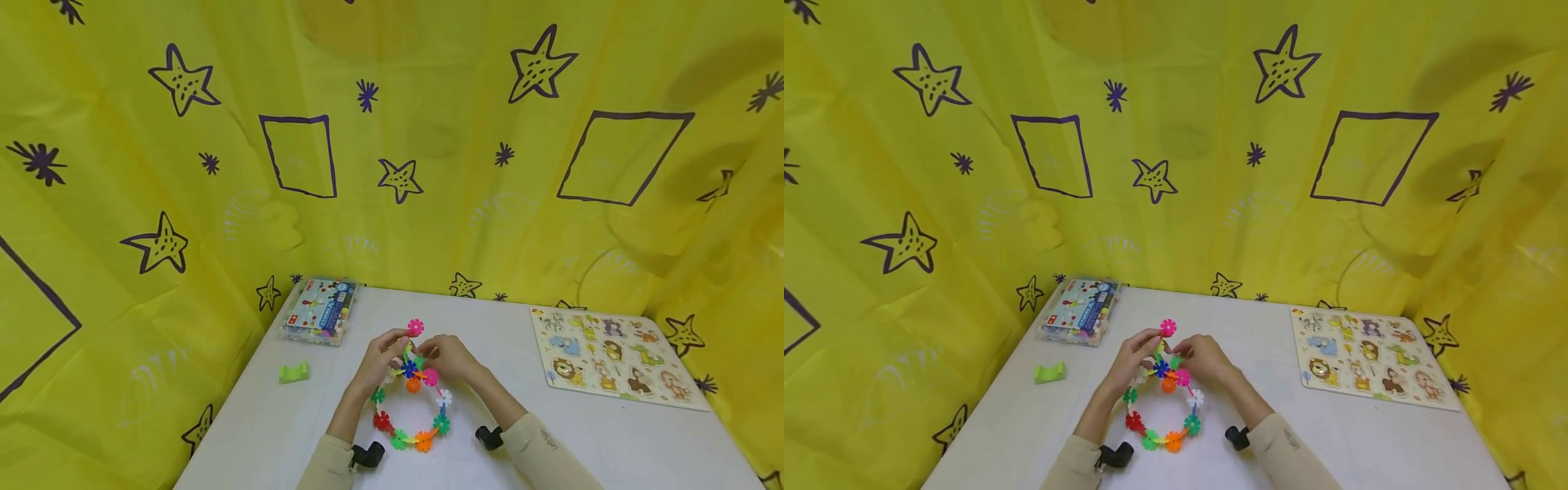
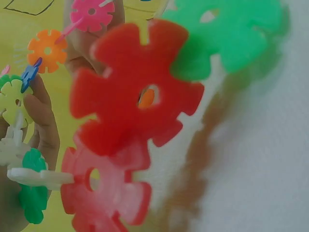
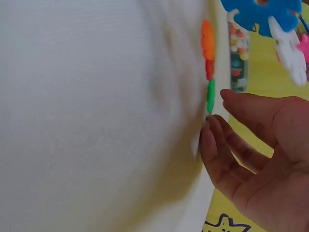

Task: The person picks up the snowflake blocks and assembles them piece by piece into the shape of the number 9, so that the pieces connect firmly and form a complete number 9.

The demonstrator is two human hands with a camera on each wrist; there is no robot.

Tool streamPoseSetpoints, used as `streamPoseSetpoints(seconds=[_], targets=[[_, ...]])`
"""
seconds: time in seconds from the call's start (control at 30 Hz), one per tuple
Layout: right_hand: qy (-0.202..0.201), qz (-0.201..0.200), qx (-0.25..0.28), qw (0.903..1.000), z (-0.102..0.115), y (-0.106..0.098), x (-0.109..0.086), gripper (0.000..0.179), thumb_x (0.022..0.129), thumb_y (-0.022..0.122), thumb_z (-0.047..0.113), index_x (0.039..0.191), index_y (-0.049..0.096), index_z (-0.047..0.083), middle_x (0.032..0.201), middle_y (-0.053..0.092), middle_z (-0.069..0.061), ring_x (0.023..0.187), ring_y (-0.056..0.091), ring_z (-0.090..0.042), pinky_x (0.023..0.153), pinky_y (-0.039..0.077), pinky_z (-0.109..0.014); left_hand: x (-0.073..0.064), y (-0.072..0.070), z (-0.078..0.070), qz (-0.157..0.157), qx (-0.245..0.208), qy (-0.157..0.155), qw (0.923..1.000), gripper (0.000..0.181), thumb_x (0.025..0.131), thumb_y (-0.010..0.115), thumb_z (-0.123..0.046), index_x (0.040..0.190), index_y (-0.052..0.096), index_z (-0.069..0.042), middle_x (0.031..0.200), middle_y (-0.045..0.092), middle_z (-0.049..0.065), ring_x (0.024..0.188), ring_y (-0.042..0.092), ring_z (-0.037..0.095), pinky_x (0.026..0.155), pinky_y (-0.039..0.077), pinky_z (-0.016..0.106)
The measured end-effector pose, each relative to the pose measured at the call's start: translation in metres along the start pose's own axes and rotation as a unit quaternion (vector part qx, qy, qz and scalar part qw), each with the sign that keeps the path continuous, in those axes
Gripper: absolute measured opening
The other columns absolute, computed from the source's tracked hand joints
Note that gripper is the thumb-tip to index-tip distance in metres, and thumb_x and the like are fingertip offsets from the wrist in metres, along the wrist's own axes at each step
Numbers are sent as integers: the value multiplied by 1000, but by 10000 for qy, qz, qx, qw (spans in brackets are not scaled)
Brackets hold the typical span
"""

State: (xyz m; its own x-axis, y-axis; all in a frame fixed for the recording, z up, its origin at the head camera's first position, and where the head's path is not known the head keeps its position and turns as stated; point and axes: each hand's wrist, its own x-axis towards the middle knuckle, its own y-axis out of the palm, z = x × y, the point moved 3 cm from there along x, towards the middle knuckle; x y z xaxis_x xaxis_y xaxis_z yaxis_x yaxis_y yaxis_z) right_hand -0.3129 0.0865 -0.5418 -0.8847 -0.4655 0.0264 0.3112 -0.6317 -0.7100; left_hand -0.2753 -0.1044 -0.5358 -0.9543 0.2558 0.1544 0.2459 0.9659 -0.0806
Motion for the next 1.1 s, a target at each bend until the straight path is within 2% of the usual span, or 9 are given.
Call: streamPoseSetpoints(seconds=[0.17, 0.33, 0.47, 0.57, 0.7, 0.9, 1.0, 1.1], targets=[[-17, 92, -384, 9992, 4, 7, -2, 22, 89, 80, 2, 110, 81, 9, 93, 65, -3, 83, 60, -17, 76, 58, -36, -1, -1, 0, 2, 49, 23, 10000, 35, 107, 58, -33, 134, 66, -11, 115, 71, 26, 92, 63, 18, 75, 52, 34], [-25, -137, -356, 9993, 7, 5, -4, 12, 88, 78, -3, 97, 78, 6, 89, 68, -6, 80, 61, -18, 75, 58, -38, -1, 0, 0, 75, 101, 28, 9999, 34, 109, 56, -32, 135, 65, -12, 109, 74, 21, 89, 63, 18, 75, 52, 32], [-53, -337, -389, 9987, 4, 3, -5, 12, 86, 81, -2, 91, 75, 8, 83, 70, -1, 76, 61, -14, 74, 57, -33, 0, 1, 1, 97, 190, 37, 9998, 34, 110, 52, -32, 134, 64, -11, 108, 74, 19, 86, 61, 21, 76, 52, 34], [-56, -438, -122, 9990, 1, -1, -6, 12, 84, 83, 1, 88, 75, 9, 79, 69, 2, 71, 61, -12, 68, 56, -29, 2, 3, 2, 113, 218, 47, 9997, 35, 111, 51, -31, 133, 63, -7, 113, 74, 16, 97, 62, 29, 78, 52, 36], [-42, -687, 545, 9961, 1, -11, -9, 12, 84, 83, 2, 86, 74, 10, 77, 71, 2, 66, 66, -15, 61, 57, -28, 1, 4, 1, 102, 223, 67, 9997, 34, 112, 50, -30, 131, 64, -7, 118, 73, 14, 111, 59, 34, 77, 51, 34], [-101, -1319, 1355, 9819, 6, -28, -14, 10, 89, 82, 5, 90, 73, 9, 81, 75, -2, 74, 75, -33, 69, 63, -41, 0, 4, 2, 73, 320, 16, 9995, 33, 111, 50, -34, 133, 66, -14, 115, 73, 11, 103, 58, 22, 78, 50, 32], [-272, -1685, 1484, 9741, 11, -35, -16, 10, 89, 83, 6, 91, 74, 10, 82, 76, -2, 75, 75, -34, 70, 63, -45, 0, 4, 2, 64, 381, 8, 9993, 35, 111, 50, -36, 133, 66, -14, 115, 74, 9, 102, 58, 20, 79, 50, 33], [-506, -1969, 1577, 9663, 16, -40, -18, 10, 89, 82, 5, 93, 74, 10, 86, 76, -3, 75, 76, -32, 69, 63, -40, 1, 4, 3, 56, 371, 16, 9993, 35, 111, 50, -35, 134, 65, -13, 115, 74, 10, 99, 59, 20, 78, 50, 33]])
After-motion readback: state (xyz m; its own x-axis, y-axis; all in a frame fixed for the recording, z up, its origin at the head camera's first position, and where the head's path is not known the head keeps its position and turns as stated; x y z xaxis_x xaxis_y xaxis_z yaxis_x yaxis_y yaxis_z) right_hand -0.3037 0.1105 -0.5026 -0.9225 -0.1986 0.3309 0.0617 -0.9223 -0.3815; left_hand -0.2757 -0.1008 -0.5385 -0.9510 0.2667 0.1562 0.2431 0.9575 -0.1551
